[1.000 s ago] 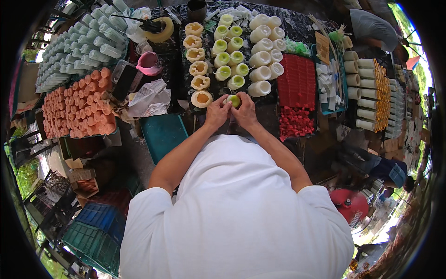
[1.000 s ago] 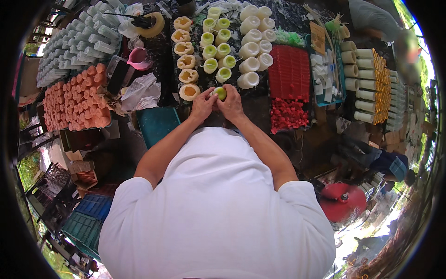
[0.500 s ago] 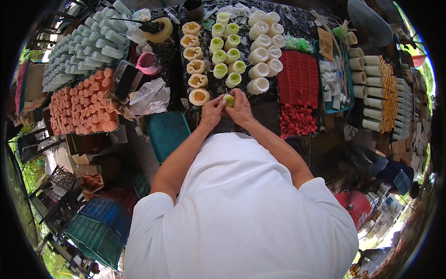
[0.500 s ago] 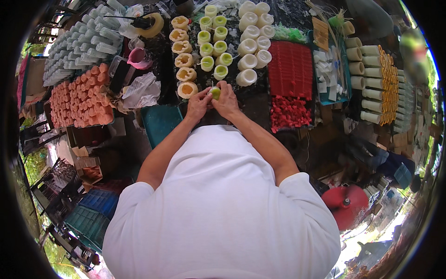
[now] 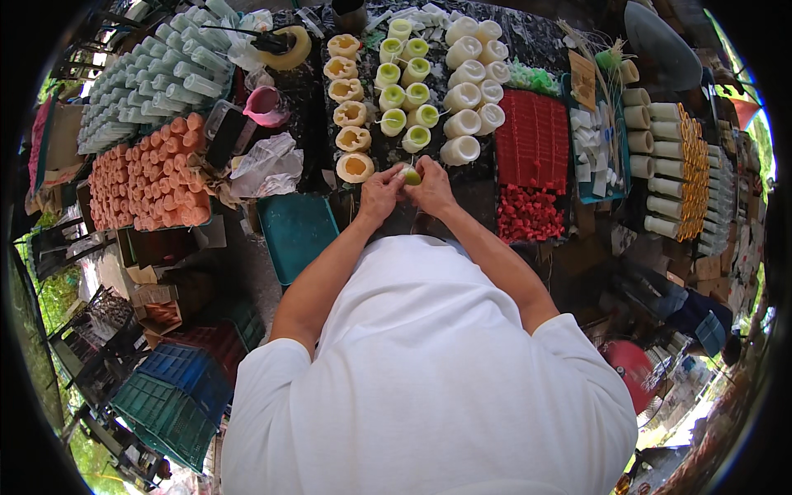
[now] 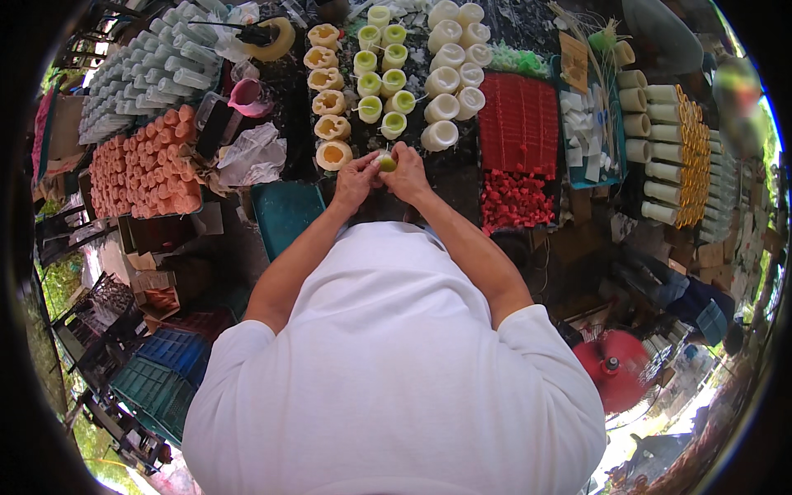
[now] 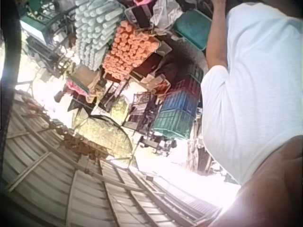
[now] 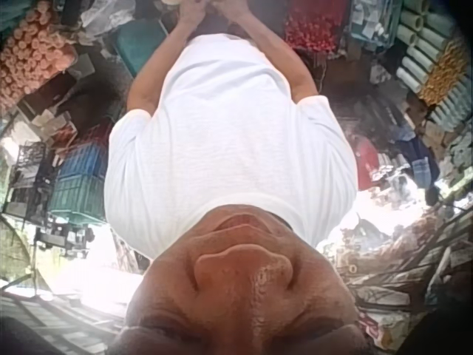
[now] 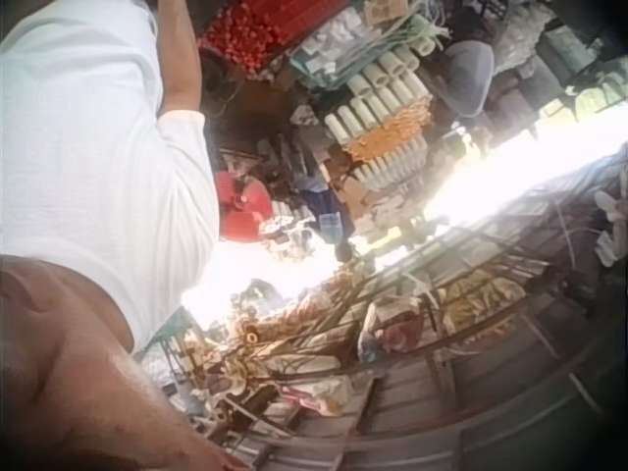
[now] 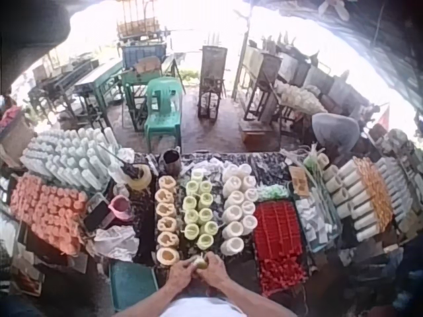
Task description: The person assembles small cylindrical candle components by hand, stacking them into larger units. They then walk to a blue tub, dip one assembled unit into water, and return to continue stacking additional units on the table.
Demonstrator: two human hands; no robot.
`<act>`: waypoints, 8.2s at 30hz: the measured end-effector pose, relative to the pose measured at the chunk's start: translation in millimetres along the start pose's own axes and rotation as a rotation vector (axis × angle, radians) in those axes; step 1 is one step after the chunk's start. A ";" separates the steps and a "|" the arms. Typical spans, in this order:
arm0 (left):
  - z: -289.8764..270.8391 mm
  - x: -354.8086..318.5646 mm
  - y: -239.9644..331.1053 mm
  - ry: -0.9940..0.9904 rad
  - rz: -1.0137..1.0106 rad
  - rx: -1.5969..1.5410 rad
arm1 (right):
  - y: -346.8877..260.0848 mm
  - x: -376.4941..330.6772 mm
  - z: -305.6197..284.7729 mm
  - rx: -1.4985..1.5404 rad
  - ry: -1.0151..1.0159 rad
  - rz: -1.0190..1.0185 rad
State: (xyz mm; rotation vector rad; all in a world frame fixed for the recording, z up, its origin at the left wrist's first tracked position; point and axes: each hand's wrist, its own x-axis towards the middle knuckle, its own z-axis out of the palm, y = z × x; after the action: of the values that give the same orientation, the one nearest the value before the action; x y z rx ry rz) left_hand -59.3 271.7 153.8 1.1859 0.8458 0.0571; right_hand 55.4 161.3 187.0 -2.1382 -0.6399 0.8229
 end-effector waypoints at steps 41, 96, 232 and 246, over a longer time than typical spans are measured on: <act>3.9 -6.2 -4.6 0.104 0.190 0.077 | 10.2 -20.9 6.1 0.099 0.220 -0.249; 5.4 1.8 -1.4 -0.024 0.216 0.348 | 27.6 7.0 -15.3 0.289 0.027 0.018; 34.1 -87.2 133.2 -0.265 0.225 -0.166 | -63.2 -25.1 -121.2 0.958 -0.419 -0.066; 25.1 -103.5 128.0 -0.187 0.551 0.220 | -74.2 -60.2 -130.6 0.553 -0.340 -0.314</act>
State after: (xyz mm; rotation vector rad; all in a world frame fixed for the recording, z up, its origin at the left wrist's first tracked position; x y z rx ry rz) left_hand -68.0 257.2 319.4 1.5800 0.3487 0.3043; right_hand 96.1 106.1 333.6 -1.3732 -0.7865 1.0504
